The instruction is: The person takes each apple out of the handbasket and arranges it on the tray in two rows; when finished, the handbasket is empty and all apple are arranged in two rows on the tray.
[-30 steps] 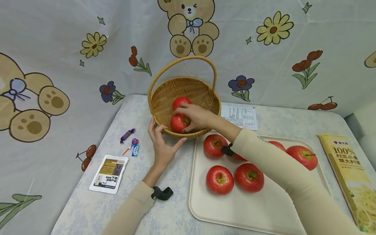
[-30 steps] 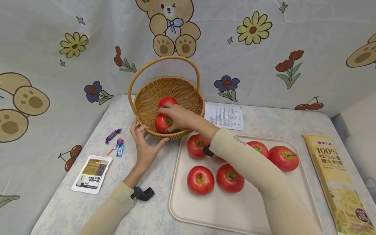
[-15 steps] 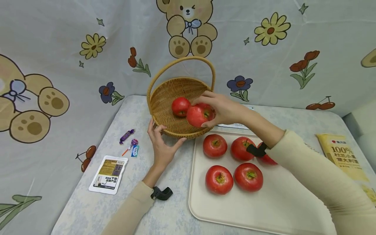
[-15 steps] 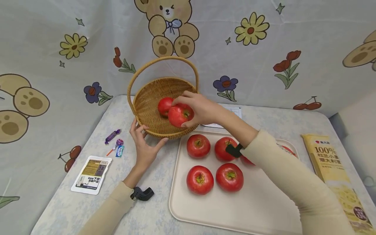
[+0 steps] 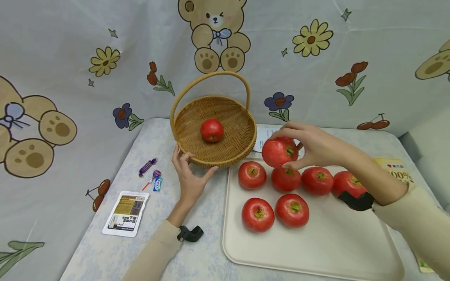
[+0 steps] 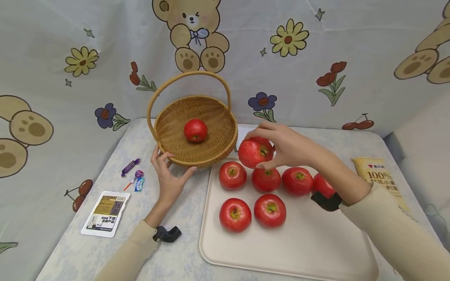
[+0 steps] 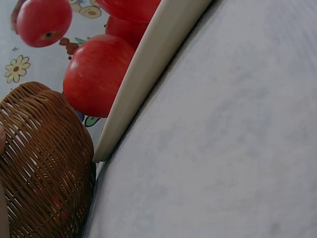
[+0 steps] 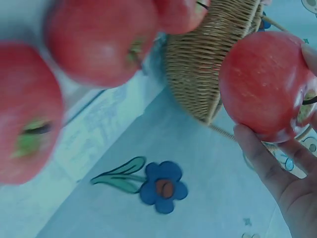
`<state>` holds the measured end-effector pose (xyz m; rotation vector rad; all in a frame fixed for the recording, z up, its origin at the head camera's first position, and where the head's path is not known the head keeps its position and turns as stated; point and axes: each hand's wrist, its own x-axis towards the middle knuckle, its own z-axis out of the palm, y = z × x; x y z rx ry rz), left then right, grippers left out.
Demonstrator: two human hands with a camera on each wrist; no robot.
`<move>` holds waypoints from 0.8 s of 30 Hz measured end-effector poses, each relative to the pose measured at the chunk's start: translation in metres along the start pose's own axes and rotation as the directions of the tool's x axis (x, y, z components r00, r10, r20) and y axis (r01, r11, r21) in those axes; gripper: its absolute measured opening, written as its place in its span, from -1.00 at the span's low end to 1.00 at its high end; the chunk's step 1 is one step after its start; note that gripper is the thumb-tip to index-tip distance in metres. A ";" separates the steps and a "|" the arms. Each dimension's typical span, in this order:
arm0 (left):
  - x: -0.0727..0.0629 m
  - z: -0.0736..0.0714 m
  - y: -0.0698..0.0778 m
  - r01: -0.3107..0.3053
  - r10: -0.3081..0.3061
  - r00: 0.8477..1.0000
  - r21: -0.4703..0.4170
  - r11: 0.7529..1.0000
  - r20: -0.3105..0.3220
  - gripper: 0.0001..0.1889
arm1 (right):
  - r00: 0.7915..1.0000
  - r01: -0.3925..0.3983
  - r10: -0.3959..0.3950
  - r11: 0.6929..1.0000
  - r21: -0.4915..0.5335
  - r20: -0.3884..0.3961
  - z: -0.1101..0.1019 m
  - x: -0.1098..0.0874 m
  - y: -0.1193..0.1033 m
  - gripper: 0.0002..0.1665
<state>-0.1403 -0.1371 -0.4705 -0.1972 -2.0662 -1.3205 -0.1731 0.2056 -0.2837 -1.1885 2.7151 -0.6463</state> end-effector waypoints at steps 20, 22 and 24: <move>-0.001 0.000 0.000 0.010 -0.010 1.000 -0.004 1.000 0.014 -0.24 | 0.967 -0.184 0.174 0.982 0.034 0.188 0.027 -0.122 0.023 -0.22; -0.001 0.000 0.001 0.010 -0.010 1.000 -0.004 1.000 0.014 -0.24 | 0.959 -0.205 0.189 0.977 0.059 0.210 0.033 -0.130 0.026 -0.23; 0.000 0.001 0.004 0.010 -0.010 1.000 -0.007 1.000 0.012 -0.24 | 0.952 -0.223 0.199 0.971 0.084 0.233 0.039 -0.137 0.029 -0.24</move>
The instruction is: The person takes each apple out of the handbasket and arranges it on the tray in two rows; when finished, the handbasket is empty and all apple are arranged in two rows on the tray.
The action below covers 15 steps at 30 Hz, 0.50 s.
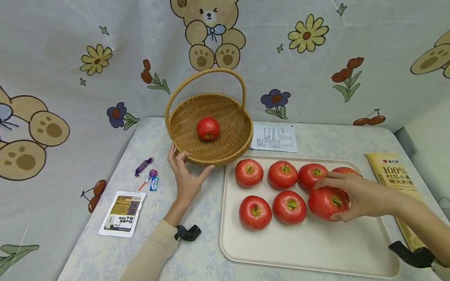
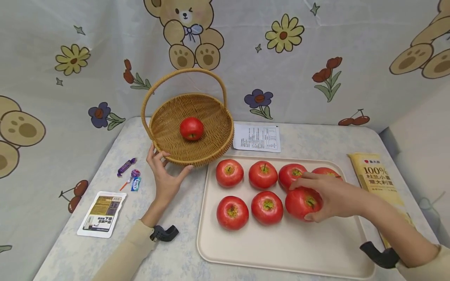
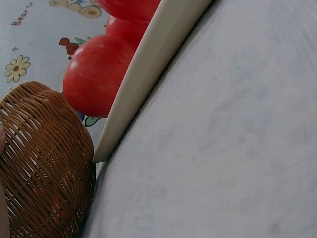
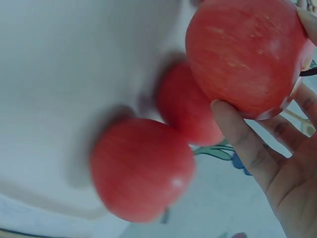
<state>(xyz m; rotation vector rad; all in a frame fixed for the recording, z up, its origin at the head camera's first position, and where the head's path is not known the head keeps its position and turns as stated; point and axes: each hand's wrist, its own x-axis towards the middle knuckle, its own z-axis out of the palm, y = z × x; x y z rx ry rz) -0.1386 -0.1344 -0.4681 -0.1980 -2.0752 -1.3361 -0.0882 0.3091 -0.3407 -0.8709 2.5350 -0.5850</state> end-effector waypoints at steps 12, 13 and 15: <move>0.002 -0.001 0.007 0.006 -0.006 1.000 -0.010 1.000 -0.005 -0.24 | 1.000 0.012 -0.013 1.000 -0.012 -0.002 0.029 -0.008 0.019 -0.27; 0.001 -0.001 0.004 0.009 -0.009 1.000 -0.004 1.000 -0.002 -0.24 | 1.000 0.012 -0.012 1.000 -0.016 -0.012 0.030 -0.008 0.019 -0.27; 0.001 -0.001 0.000 0.009 -0.009 1.000 0.003 1.000 0.000 -0.23 | 1.000 0.009 -0.010 0.999 -0.031 -0.030 0.032 -0.007 0.018 -0.27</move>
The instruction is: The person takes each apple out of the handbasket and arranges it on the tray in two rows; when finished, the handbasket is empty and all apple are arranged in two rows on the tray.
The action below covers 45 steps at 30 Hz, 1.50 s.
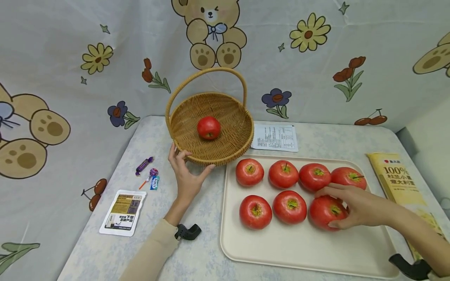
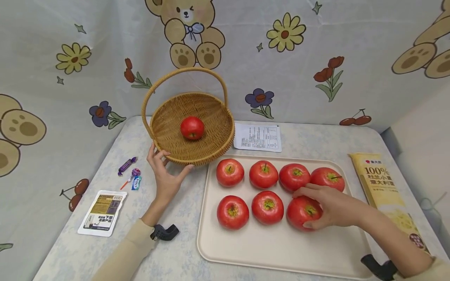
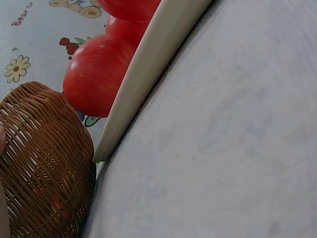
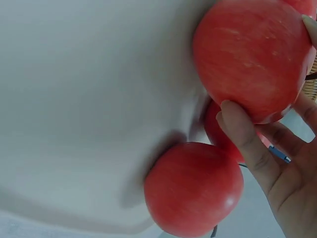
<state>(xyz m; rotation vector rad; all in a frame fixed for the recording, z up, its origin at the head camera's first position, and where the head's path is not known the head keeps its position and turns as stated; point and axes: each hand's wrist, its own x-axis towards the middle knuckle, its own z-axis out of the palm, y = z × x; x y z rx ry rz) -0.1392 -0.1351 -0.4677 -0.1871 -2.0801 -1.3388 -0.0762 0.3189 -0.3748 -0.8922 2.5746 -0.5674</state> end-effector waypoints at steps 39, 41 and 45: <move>-0.002 -0.003 0.021 -0.025 0.024 1.000 -0.034 0.999 -0.017 -0.25 | 0.947 0.182 -0.224 0.965 -0.191 -0.230 -0.060 0.096 -0.063 -0.50; 0.000 -0.002 0.017 -0.033 0.033 0.999 -0.032 0.999 -0.021 -0.24 | 0.943 0.217 -0.253 0.960 -0.179 -0.215 -0.065 0.115 -0.068 -0.51; 0.001 -0.001 0.002 -0.042 0.042 0.999 -0.005 0.999 -0.009 -0.22 | 0.932 0.264 -0.294 0.951 -0.160 -0.212 -0.071 0.150 -0.073 -0.53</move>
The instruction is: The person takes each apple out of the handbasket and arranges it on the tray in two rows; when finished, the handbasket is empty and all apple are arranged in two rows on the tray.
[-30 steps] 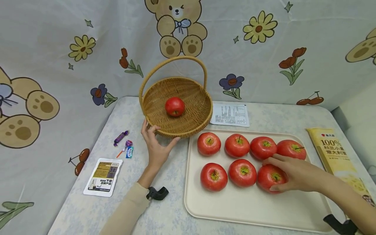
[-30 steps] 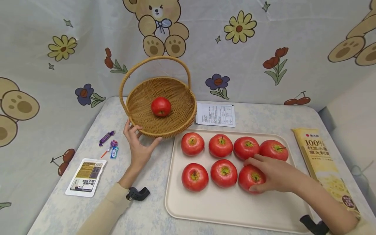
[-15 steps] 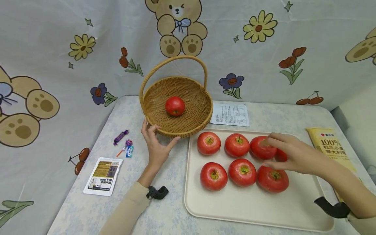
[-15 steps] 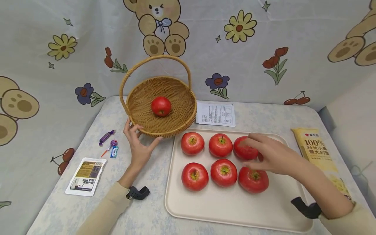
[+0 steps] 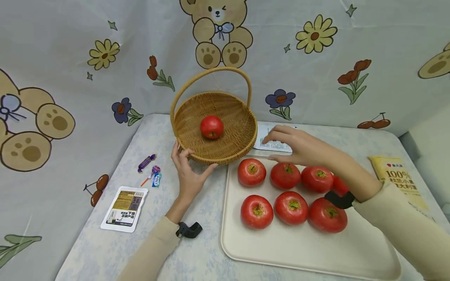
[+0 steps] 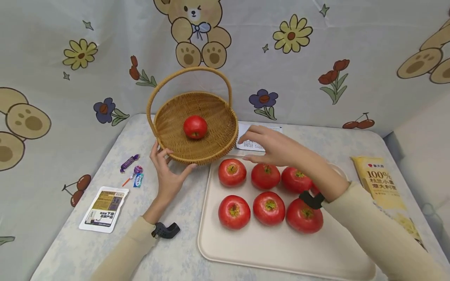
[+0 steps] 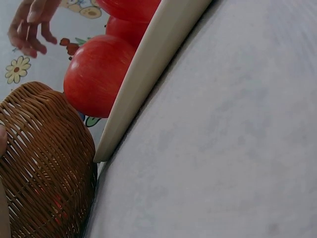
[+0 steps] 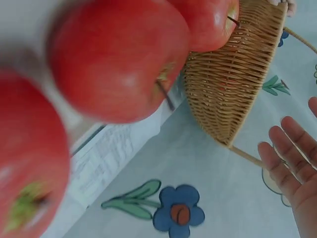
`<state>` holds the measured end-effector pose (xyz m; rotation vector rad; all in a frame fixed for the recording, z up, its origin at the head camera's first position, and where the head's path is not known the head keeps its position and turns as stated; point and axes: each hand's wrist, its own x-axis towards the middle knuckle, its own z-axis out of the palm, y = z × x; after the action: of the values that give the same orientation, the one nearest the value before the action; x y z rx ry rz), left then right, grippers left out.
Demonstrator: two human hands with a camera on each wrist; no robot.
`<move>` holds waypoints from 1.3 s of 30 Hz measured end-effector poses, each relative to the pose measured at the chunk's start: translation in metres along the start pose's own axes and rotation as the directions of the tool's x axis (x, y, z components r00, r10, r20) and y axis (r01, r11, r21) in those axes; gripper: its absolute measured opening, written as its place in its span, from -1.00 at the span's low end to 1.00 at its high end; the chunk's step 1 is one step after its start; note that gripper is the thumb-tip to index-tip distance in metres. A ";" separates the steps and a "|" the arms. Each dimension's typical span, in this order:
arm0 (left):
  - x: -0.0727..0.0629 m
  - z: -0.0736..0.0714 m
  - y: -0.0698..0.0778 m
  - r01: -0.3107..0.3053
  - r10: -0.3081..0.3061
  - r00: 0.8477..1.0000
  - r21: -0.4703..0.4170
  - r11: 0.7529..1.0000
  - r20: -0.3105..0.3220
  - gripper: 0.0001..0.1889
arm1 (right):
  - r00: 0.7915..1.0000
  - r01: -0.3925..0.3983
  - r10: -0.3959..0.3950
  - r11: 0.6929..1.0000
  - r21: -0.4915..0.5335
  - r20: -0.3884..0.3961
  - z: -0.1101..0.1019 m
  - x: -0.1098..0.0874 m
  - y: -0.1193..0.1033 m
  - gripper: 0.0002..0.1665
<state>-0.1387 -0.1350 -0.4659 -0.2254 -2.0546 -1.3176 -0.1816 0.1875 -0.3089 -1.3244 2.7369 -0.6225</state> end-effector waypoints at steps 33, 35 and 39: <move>0.006 -0.004 -0.004 -0.007 0.007 1.000 0.000 1.000 0.021 -0.23 | 0.969 0.032 -0.040 0.999 0.036 0.245 0.056 0.200 0.039 -0.26; 0.006 -0.004 -0.003 -0.002 0.002 1.000 -0.012 1.000 0.020 -0.22 | 0.962 0.028 -0.039 0.999 0.043 0.271 0.059 0.205 0.037 -0.26; 0.004 -0.002 -0.012 0.000 0.000 1.000 -0.010 1.000 0.023 -0.20 | 0.947 0.024 -0.033 0.999 0.033 0.320 0.066 0.213 0.036 -0.24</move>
<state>-0.1468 -0.1429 -0.4720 -0.2459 -2.0679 -1.3315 -0.3303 0.0235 -0.3534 -1.3278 2.4430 -0.4023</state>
